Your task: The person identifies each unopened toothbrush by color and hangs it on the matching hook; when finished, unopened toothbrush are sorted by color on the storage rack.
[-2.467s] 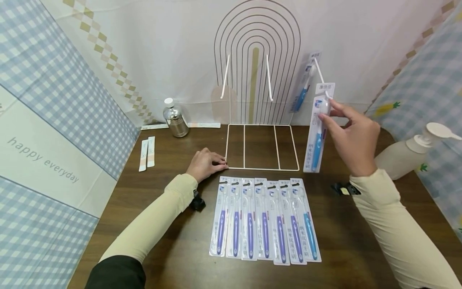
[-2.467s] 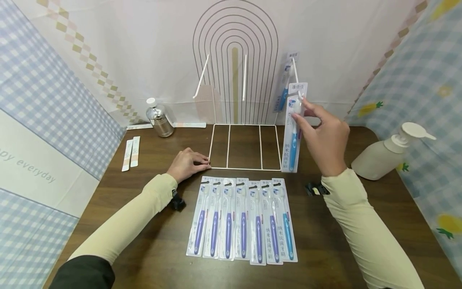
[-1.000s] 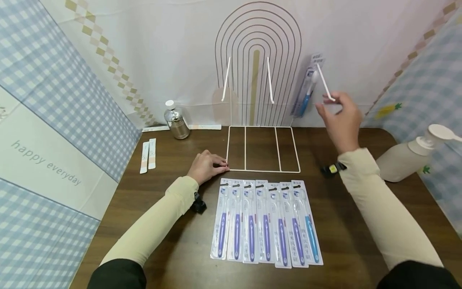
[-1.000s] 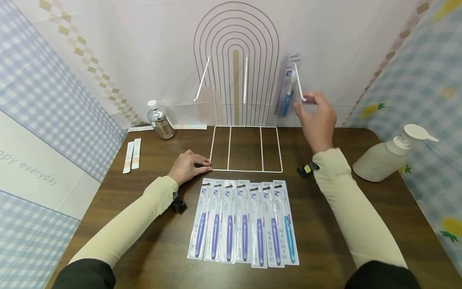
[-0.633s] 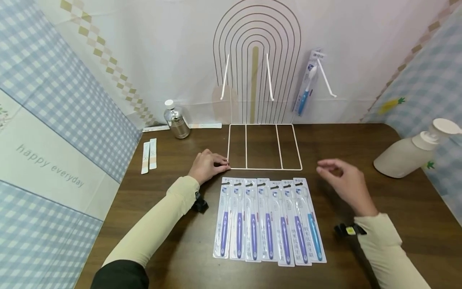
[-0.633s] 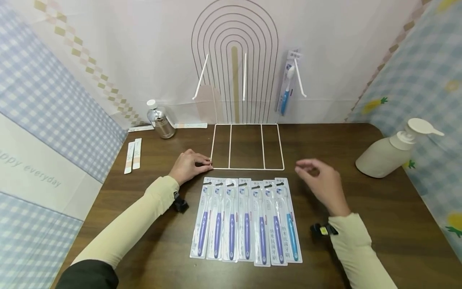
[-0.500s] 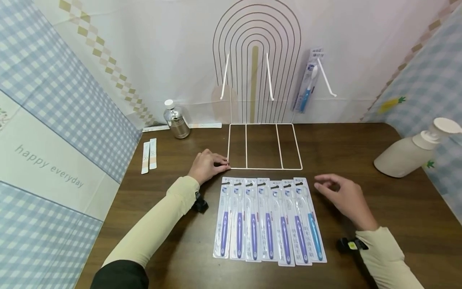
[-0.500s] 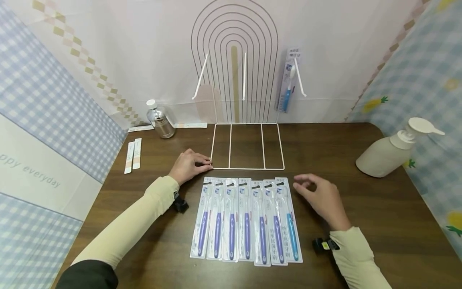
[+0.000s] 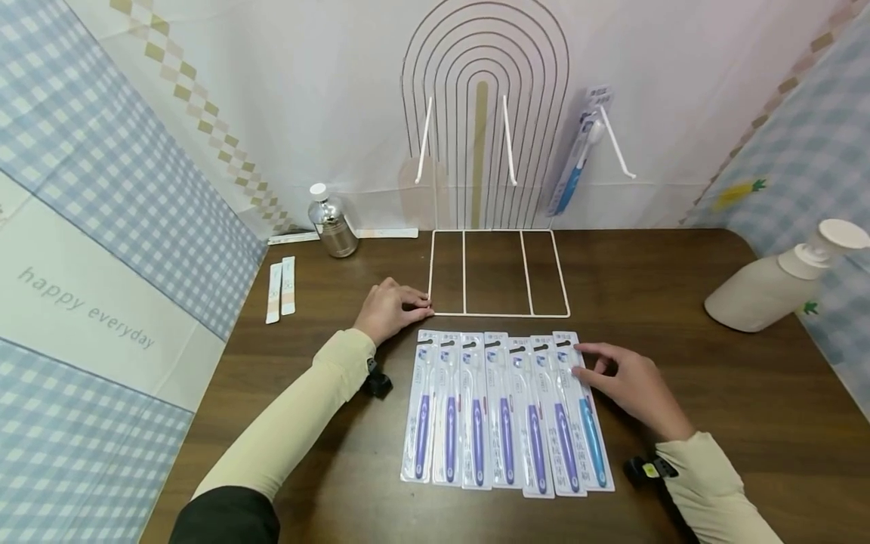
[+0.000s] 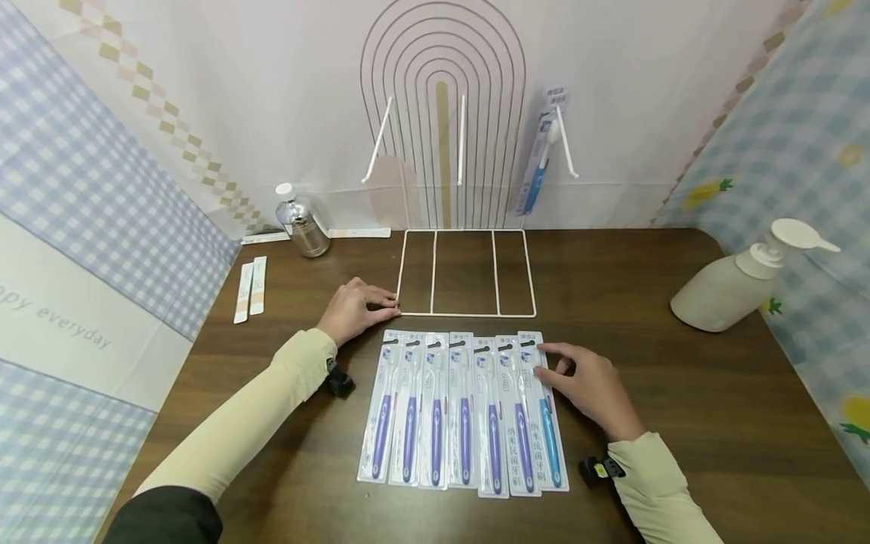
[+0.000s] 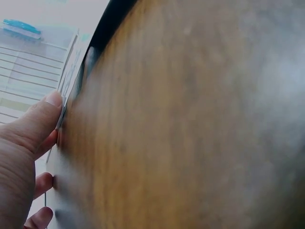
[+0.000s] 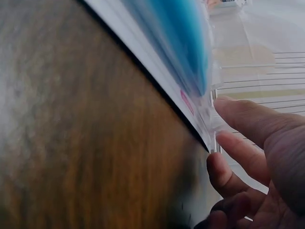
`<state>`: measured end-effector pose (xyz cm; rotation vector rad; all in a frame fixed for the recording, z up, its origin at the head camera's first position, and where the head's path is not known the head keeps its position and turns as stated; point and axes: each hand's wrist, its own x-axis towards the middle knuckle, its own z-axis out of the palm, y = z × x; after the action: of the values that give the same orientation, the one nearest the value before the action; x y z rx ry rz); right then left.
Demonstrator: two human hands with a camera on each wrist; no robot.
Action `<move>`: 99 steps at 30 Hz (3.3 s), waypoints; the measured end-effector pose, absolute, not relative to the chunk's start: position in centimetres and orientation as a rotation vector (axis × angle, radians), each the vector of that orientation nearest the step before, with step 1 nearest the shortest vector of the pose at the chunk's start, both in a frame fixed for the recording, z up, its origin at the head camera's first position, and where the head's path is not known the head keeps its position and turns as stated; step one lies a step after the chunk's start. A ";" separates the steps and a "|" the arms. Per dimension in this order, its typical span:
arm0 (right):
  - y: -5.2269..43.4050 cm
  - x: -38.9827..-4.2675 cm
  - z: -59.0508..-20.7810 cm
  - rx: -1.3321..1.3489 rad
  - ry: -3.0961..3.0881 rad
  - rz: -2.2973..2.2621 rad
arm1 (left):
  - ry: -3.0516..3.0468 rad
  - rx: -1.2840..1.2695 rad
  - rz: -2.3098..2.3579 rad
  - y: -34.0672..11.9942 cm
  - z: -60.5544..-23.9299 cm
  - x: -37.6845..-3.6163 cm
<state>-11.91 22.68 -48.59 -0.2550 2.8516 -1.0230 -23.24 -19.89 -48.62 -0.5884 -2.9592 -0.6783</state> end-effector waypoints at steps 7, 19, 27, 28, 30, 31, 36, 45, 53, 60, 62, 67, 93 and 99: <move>22.6 -12.0 -49.0 -0.274 2.903 -1.007 | -2.955 -0.588 -0.687 -19.9 -48.6 -23.2; 23.0 -12.6 -46.6 -0.392 3.127 -1.201 | -2.936 -0.613 -0.678 -19.9 -48.7 -23.1; 23.1 -14.3 -39.7 -0.695 3.452 -1.345 | -2.930 -0.611 -0.677 -20.0 -48.8 -23.2; 23.1 -14.5 -38.8 -0.724 3.476 -1.385 | -2.930 -0.612 -0.679 -20.0 -48.8 -23.2; 23.0 -14.8 -36.9 -0.745 3.508 -1.476 | -2.931 -0.613 -0.681 -19.9 -48.8 -23.2; 22.9 -15.0 -36.1 -0.739 3.520 -1.525 | -2.931 -0.612 -0.683 -19.9 -48.8 -23.2; 22.5 -15.7 -32.8 -0.673 3.573 -1.656 | -2.936 -0.605 -0.674 -19.9 -48.8 -23.1; 21.3 -16.8 -31.9 -0.594 3.569 -1.677 | -2.948 -0.593 -0.672 -20.0 -48.8 -23.1; 20.6 -20.9 -33.6 -0.424 3.558 -1.651 | -2.950 -0.602 -0.660 -19.9 -48.6 -23.1; 19.9 -26.3 -34.1 -0.341 3.523 -1.697 | -2.955 -0.604 -0.665 -20.0 -48.5 -23.1; 19.8 -27.7 -34.1 -0.310 3.521 -1.707 | -2.953 -0.608 -0.670 -20.0 -48.6 -23.1; 19.7 -30.3 -34.0 -0.264 3.510 -1.727 | -2.946 -0.613 -0.677 -19.9 -48.7 -23.2; 22.1 -18.2 -45.5 -0.376 3.136 -1.449 | -2.966 -0.602 -0.663 -19.6 -48.7 -23.1; 22.2 -13.5 -48.2 -0.414 2.988 -1.259 | -2.932 -0.592 -0.667 -19.8 -48.7 -23.2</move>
<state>-13.55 22.18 -48.22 -0.4136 2.9879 -1.2591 -23.23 -19.79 -48.66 -0.5922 -2.9317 -0.6674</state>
